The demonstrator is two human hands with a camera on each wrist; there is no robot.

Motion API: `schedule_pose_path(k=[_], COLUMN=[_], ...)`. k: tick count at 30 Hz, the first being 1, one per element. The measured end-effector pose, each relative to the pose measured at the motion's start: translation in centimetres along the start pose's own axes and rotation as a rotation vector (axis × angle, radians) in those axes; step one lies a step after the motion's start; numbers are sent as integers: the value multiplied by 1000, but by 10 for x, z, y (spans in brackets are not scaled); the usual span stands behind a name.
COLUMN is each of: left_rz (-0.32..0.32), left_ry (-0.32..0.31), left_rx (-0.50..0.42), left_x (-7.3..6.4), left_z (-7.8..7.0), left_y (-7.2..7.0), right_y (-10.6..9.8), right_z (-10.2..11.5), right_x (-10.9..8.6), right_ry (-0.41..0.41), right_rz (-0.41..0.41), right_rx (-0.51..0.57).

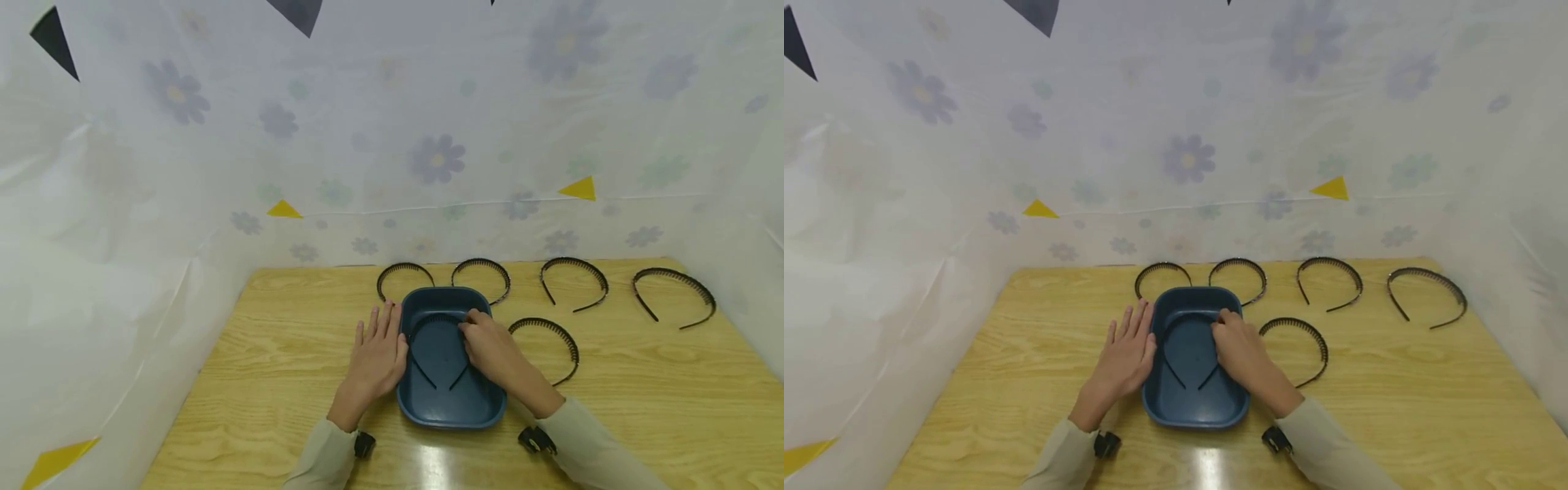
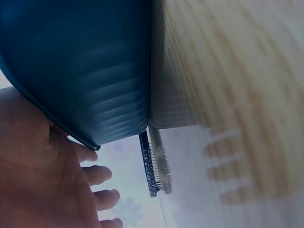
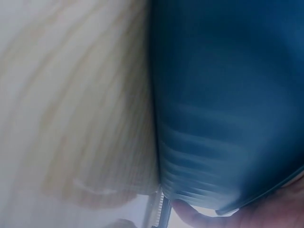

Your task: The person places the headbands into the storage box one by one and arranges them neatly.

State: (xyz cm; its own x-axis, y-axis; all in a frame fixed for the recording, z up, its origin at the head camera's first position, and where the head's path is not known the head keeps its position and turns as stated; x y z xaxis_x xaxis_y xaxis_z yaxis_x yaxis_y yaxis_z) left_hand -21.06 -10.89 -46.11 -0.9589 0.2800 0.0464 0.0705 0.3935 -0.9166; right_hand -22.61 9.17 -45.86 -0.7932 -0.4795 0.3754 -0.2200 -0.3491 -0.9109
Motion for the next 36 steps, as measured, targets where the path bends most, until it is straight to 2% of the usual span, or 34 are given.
schedule_pose_path(k=[8,16,26,36], left_rz=[1,0,-6,-11], left_ry=[-2,-6,-7,-12], left_rx=[-4,5,-7,6], left_x=[-1,-2,0,0], left_z=[0,2,-2,-1], left_y=[-1,2,2,4], right_y=[-1,-11,-42,-76], right_z=[-1,-3,-17,-33], right_x=[-2,-9,-22,-36], right_ry=[-13,-70,-28,-12], right_rz=[-44,-140,-119,-302], right_rx=[16,50,150,228])
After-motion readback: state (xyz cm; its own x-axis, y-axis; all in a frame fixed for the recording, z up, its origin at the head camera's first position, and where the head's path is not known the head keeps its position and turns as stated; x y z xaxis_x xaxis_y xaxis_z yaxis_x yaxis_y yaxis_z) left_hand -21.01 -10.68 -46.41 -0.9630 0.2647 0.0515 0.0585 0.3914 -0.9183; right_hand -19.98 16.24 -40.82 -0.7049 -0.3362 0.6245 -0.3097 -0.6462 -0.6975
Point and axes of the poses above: each hand's wrist, its own x-axis towards the middle knuckle, its own y-axis out of the palm, z = x × y, the point moved 5 cm from there along x, towards the middle knuckle, and after that the axes turned 2 degrees about -x, right-handed, at the moved point
